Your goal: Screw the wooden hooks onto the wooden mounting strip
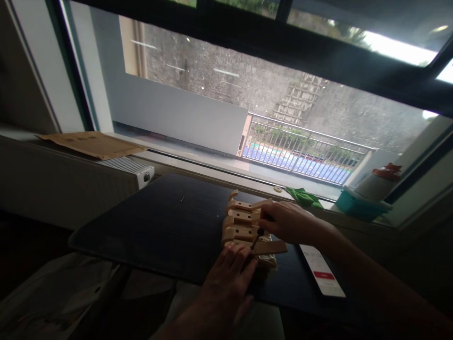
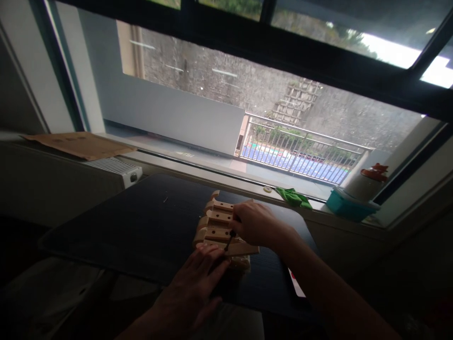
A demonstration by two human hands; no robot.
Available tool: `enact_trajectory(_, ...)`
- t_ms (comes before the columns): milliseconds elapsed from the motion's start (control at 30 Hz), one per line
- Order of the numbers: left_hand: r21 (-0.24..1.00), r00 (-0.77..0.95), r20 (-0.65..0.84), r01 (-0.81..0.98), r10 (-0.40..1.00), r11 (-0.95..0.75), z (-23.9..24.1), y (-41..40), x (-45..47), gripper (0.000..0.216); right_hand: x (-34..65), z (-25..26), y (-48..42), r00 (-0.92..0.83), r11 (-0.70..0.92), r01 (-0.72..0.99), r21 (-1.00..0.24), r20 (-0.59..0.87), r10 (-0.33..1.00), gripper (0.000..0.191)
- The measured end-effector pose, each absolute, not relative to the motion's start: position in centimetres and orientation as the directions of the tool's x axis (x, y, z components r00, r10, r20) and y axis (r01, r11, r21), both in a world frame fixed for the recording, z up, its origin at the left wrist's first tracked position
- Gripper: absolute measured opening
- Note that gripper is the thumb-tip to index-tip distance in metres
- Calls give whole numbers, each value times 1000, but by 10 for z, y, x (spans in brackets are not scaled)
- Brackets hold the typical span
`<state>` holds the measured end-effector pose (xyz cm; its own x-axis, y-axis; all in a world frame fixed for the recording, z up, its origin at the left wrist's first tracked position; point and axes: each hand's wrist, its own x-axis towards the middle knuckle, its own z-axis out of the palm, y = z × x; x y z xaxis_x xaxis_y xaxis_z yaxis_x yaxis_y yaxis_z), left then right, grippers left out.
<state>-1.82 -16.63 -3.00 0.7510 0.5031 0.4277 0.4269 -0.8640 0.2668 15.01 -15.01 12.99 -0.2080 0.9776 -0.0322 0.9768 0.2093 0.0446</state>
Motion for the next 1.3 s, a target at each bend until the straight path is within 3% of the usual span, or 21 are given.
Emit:
enact_trajectory(200, 270, 747, 436, 423, 502, -865, -31, -163, -18, 67, 145, 133, -153, -127, 130, 986, 101, -36, 991, 25)
enact_trajectory(400, 253, 745, 452, 420, 490, -872, -37, -161, -19, 70, 147, 143, -161, -287, 300, 946, 121, -114, 951, 8)
enact_trajectory(600, 262, 744, 436, 434, 507, -862, -33, -165, -18, 66, 151, 134, -158, -345, 350, 930, 113, -62, 937, 12)
enact_trajectory(767, 271, 742, 425, 442, 518, -855, -29, -166, -17, 62, 156, 127, -157, -218, 221, 973, 67, -58, 974, 21)
enact_trajectory(933, 272, 738, 441, 433, 511, -860, -26, -165, -18, 63, 146, 134, -161, -150, 158, 982, 106, -76, 986, 21)
enact_trajectory(1167, 243, 742, 454, 429, 493, -870, -33, -163, -20, 68, 139, 142, -167, -307, 318, 940, 126, -97, 947, 17)
enact_trajectory(1300, 254, 738, 450, 434, 503, -864, -32, -165, -19, 63, 138, 137, -168, -326, 333, 936, 118, -75, 942, 19)
